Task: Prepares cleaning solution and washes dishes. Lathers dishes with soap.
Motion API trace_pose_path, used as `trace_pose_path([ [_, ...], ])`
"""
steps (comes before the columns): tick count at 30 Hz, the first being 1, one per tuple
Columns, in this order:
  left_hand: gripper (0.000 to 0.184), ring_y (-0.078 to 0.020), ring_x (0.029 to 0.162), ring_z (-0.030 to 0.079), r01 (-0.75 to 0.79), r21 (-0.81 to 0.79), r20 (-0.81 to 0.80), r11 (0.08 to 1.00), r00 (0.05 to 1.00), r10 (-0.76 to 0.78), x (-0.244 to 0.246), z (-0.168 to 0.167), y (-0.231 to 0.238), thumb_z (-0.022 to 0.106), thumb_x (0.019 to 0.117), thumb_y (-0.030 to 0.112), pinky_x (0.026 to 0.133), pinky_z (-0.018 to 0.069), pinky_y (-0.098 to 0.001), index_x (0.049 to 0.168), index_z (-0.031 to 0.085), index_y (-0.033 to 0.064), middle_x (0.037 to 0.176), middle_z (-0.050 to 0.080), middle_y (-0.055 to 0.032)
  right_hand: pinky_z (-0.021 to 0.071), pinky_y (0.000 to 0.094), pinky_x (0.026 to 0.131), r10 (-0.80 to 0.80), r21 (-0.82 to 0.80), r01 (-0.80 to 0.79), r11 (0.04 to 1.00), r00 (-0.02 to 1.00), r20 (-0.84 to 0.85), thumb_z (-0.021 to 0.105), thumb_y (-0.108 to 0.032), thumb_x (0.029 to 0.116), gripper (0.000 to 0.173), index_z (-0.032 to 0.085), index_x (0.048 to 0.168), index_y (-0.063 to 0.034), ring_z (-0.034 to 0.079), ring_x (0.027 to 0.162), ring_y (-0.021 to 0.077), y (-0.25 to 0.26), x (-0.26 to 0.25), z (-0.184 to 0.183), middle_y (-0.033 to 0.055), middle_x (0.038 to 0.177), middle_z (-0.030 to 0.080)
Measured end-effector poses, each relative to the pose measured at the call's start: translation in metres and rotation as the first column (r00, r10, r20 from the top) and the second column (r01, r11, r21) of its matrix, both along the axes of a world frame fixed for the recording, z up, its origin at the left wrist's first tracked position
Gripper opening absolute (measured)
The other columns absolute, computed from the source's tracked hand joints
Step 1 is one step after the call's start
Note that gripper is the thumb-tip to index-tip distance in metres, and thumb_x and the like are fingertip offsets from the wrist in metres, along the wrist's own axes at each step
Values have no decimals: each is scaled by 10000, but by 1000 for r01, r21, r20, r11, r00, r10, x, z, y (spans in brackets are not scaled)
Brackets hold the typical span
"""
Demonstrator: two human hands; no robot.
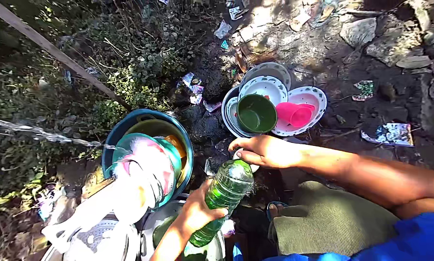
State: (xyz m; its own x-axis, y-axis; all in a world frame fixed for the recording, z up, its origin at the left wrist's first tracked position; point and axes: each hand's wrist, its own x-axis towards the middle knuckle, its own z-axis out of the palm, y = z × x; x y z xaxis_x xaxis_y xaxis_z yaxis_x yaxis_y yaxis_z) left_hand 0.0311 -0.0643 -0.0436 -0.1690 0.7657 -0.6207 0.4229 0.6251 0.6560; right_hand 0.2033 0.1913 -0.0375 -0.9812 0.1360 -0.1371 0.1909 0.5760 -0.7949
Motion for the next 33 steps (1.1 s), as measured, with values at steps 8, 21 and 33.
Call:
trace_pose_path([
  [8,831,-301,1131,693,7,-32,-532,999,846,-23,34,11,56,790,822,406,956,551,-493,1532,453,138,1244,706,-133,501,524,830,-325,31,324,945,929,176,366,-251,1102,370,655,1299,-130,660,957,273,24,-8,7,127,1009,697],
  [21,985,-175,1434,455,-129,647,-394,751,787,475,-62,79,97,767,880,338,1145,425,-476,1652,171,201,1588,455,-14,493,624,631,-213,570,537,622,817,-536,480,-389,1018,489,559,1435,-146,688,758,443,82,-181,117,186,831,700],
  [33,597,-133,1182,661,-437,641,-355,631,560,749,-52,44,-109,628,920,119,1041,523,-291,1427,447,-138,1271,684,-172,451,737,895,-476,584,495,644,856,-200,493,-423,1054,614,379,1565,-101,608,1129,584,159,-324,24,359,1177,648],
])
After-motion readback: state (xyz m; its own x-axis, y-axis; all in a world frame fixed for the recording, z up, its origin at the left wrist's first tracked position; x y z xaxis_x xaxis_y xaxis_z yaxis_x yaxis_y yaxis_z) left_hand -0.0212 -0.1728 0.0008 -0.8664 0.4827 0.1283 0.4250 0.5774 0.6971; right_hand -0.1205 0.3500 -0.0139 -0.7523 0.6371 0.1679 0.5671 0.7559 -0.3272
